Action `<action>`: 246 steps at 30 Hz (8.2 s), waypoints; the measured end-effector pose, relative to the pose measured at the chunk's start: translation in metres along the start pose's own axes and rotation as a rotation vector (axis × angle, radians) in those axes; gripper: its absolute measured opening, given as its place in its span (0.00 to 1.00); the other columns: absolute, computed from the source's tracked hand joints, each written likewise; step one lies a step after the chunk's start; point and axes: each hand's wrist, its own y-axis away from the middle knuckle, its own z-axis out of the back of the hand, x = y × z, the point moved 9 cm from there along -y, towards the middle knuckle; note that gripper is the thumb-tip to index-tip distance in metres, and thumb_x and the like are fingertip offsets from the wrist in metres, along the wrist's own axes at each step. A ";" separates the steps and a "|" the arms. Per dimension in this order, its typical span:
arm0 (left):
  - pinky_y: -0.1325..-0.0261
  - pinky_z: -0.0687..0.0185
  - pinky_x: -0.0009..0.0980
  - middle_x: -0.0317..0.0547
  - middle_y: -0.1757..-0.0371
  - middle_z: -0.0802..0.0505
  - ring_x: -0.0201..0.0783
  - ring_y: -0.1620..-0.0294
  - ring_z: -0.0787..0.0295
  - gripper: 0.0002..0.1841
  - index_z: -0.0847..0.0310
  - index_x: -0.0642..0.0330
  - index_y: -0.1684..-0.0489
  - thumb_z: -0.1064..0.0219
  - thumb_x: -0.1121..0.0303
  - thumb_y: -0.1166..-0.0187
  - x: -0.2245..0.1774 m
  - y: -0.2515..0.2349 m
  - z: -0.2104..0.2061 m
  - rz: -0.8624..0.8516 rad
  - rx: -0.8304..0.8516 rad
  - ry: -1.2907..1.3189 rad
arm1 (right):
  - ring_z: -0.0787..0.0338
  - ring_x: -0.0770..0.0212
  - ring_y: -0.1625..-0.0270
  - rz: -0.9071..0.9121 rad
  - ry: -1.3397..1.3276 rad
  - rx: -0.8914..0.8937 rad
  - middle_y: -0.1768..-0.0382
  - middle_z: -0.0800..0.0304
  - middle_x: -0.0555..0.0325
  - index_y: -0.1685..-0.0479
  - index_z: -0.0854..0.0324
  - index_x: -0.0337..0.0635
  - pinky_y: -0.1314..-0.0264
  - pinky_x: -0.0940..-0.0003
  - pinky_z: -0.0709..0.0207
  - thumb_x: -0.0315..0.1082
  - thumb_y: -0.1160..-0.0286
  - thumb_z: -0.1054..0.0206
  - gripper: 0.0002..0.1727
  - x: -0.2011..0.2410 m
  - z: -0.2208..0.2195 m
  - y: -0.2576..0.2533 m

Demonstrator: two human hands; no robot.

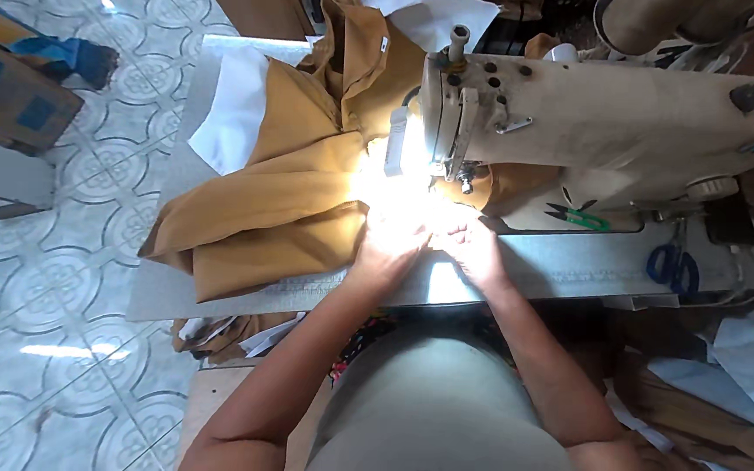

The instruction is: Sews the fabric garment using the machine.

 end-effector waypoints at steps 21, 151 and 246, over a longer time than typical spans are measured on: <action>0.43 0.20 0.61 0.53 0.44 0.08 0.56 0.42 0.11 0.18 0.12 0.54 0.35 0.34 0.77 0.22 0.007 -0.002 -0.008 0.058 -0.020 0.185 | 0.17 0.66 0.74 0.224 0.335 -0.112 0.73 0.12 0.56 0.41 0.12 0.37 0.66 0.69 0.20 0.29 0.27 0.28 0.16 0.017 -0.004 0.012; 0.21 0.32 0.57 0.47 0.38 0.08 0.52 0.30 0.16 0.14 0.10 0.52 0.41 0.38 0.73 0.17 0.070 -0.022 -0.010 0.140 -0.059 0.351 | 0.07 0.48 0.54 0.286 0.583 -0.124 0.53 0.08 0.45 0.47 0.13 0.37 0.50 0.48 0.13 0.33 0.18 0.36 0.11 0.024 -0.010 -0.010; 0.19 0.41 0.66 0.42 0.34 0.08 0.55 0.24 0.21 0.20 0.07 0.40 0.42 0.39 0.79 0.19 0.035 -0.008 0.006 -0.169 -0.081 0.103 | 0.07 0.44 0.48 0.632 0.820 -0.233 0.53 0.05 0.45 0.54 0.07 0.38 0.52 0.54 0.12 0.22 0.33 0.30 0.12 0.026 -0.023 0.035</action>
